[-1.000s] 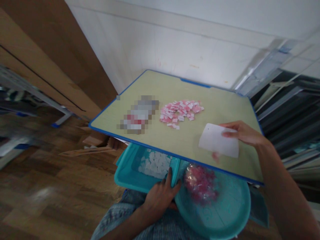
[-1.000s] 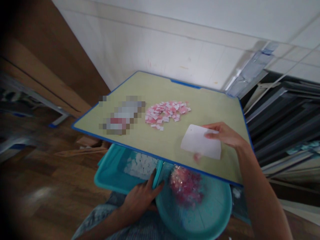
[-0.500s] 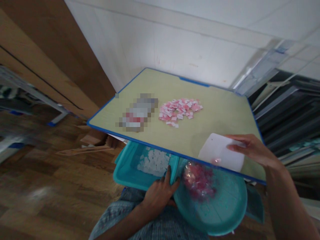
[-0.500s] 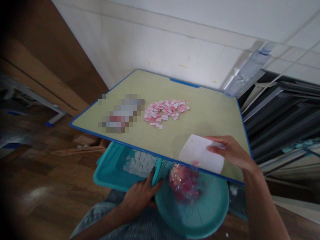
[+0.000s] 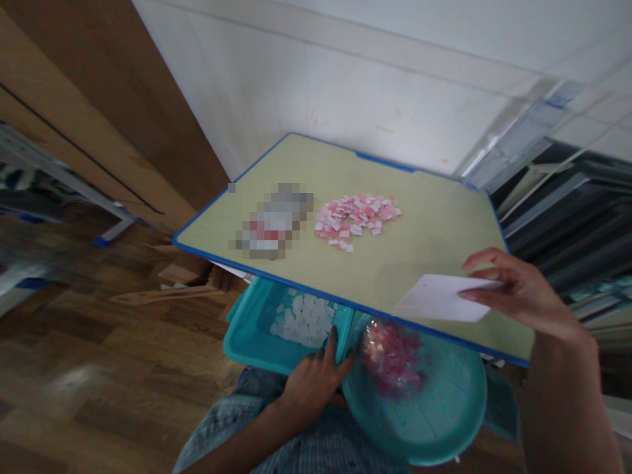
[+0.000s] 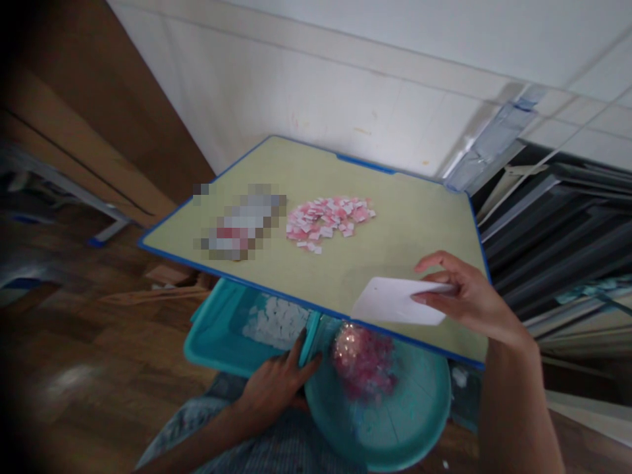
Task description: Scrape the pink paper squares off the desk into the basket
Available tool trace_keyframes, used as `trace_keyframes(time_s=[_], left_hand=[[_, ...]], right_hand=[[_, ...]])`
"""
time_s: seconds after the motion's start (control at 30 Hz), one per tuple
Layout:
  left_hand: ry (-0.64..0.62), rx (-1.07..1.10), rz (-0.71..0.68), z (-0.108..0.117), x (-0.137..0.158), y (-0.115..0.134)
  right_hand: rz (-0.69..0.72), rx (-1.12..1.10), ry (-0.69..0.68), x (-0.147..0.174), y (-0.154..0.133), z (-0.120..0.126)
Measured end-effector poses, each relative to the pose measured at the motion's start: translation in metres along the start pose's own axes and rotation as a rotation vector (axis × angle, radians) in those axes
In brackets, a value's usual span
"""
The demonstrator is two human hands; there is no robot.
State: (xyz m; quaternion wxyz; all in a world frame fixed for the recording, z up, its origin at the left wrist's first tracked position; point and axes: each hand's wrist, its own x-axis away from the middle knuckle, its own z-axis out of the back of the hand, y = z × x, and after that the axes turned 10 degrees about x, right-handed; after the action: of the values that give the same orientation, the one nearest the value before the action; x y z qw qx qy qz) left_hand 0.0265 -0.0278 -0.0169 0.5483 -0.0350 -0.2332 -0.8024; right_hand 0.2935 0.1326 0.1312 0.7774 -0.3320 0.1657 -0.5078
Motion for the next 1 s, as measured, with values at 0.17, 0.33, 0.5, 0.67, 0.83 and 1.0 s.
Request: trace_keyframes(time_s=[0.17, 0.33, 0.5, 0.67, 0.83, 1.0], left_hand=[[-0.013, 0.002, 0.016, 0.0, -0.001, 0.001], [-0.029, 0.001, 0.03, -0.003, -0.002, 0.001], [-0.035, 0.004, 0.033, -0.005, -0.002, 0.001], [-0.053, 0.007, 0.035, -0.004, 0.0, 0.002], [-0.055, 0.015, 0.026, -0.003, 0.0, 0.001], [-0.046, 0.016, 0.016, -0.002, 0.0, 0.002]], right_hand=[[0.204, -0.016, 0.197, -0.037, -0.015, 0.0], [0.214, -0.162, 0.306, -0.084, -0.013, -0.028], [0.225, -0.11, 0.317, -0.099, -0.003, -0.052], [0.328, 0.057, 0.246, -0.089, -0.011, -0.049], [0.35, 0.121, 0.139, -0.084, -0.019, -0.042], [0.357, 0.124, 0.219, -0.084, -0.02, -0.043]])
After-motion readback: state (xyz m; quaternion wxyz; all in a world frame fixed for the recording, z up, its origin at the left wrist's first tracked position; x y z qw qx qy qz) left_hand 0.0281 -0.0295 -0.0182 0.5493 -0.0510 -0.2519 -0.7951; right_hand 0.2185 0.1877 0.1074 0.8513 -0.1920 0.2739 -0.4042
